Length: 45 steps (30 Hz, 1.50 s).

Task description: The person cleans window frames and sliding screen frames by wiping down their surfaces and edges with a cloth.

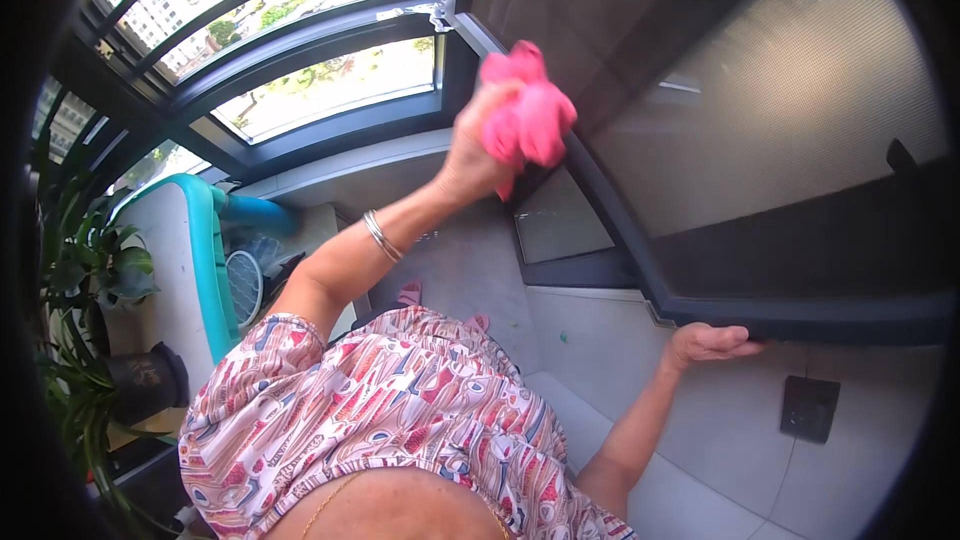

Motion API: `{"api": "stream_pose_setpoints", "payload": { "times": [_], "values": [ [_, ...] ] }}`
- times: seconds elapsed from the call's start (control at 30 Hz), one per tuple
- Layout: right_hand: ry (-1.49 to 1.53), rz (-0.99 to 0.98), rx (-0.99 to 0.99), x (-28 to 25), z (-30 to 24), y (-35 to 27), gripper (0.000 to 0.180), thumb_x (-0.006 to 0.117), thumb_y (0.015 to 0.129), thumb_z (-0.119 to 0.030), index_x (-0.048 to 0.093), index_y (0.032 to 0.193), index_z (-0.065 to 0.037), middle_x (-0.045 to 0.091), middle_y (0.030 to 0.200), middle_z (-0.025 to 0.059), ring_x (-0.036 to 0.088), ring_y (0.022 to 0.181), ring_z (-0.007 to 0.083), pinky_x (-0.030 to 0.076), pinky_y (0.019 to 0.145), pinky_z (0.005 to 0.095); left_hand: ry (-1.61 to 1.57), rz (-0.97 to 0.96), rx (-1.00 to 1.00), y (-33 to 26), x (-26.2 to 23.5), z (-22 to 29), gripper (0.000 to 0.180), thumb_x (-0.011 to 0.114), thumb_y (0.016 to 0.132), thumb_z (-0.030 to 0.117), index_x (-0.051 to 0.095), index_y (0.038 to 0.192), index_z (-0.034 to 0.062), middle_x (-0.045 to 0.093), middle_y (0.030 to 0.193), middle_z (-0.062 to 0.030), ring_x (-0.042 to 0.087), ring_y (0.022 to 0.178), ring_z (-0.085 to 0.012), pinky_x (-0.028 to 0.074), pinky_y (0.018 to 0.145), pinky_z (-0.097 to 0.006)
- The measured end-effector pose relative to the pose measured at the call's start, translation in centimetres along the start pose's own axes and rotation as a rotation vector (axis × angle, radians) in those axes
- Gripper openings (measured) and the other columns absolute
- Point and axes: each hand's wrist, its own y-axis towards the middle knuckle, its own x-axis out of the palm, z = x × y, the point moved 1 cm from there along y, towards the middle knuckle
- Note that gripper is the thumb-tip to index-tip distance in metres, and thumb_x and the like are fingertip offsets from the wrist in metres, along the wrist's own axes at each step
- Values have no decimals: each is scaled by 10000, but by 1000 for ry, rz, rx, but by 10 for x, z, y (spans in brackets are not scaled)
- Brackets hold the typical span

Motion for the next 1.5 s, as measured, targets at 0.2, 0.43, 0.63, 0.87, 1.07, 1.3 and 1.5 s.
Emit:
{"api": "stream_pose_setpoints", "payload": {
  "times": [0.2, 0.43, 0.63, 0.87, 1.07, 1.3, 1.5],
  "values": [
    [-8, -3, 25, 6, -12, -1, 573, 268, 977, -314, 243, 1388, 84, 364, 1353, 238, 456, 1155, 282, 357, 987, 312, 372, 101, 51, 90, -56, -55, 434, 684, 682, 37, 551, 1095, 40, 605, 986, -171, 582, 922, -379, 457, 839, -387],
    [-65, -23, -25, 4, -14, -1, 570, 267, 983, -341, 272, 1371, 77, 403, 1315, 221, 487, 1105, 238, 424, 905, 278, 376, 64, -91, 82, -48, -50, 384, 682, 690, 31, 551, 1049, 67, 595, 970, -152, 559, 898, -369, 458, 810, -400],
    [-21, 17, -17, 6, -16, -2, 569, 271, 981, -341, 280, 1365, 78, 415, 1296, 210, 486, 1091, 235, 422, 900, 278, 374, -14, 36, 42, -23, -26, 505, 708, 611, 10, 531, 1083, 48, 577, 985, -192, 514, 995, -395, 445, 852, -427],
    [-2, -12, -42, -5, -9, -6, 571, 300, 967, -304, 263, 1364, 104, 404, 1297, 240, 487, 1104, 259, 403, 933, 308, 484, 2, 130, 84, -53, -54, 504, 706, 609, 1, 549, 1086, 41, 593, 987, -192, 570, 935, -387, 469, 829, -413],
    [112, 32, -59, 11, -49, 0, 534, 346, 965, -311, 338, 1302, 103, 447, 1221, 236, 502, 1016, 249, 402, 898, 304, 433, 63, -58, 105, -105, -73, 349, 571, 644, -64, 638, 964, 60, 625, 962, -122, 624, 878, -261, 487, 795, -325],
    [144, 21, -80, 18, -37, -1, 562, 312, 954, -316, 265, 1350, 80, 439, 1234, 208, 508, 1002, 220, 454, 816, 264, 411, -106, -53, 64, -62, -31, 375, 558, 718, -28, 594, 1088, 25, 624, 1054, -113, 621, 968, -252, 455, 867, -301],
    [209, -33, -6, 20, -38, -3, 582, 332, 950, -344, 249, 1360, 61, 460, 1179, 180, 497, 955, 190, 461, 762, 233, 483, -201, 246, -3, 7, 10, 489, 681, 673, -6, 516, 1133, -7, 562, 1032, -195, 538, 994, -377, 440, 872, -403]
  ]
}}
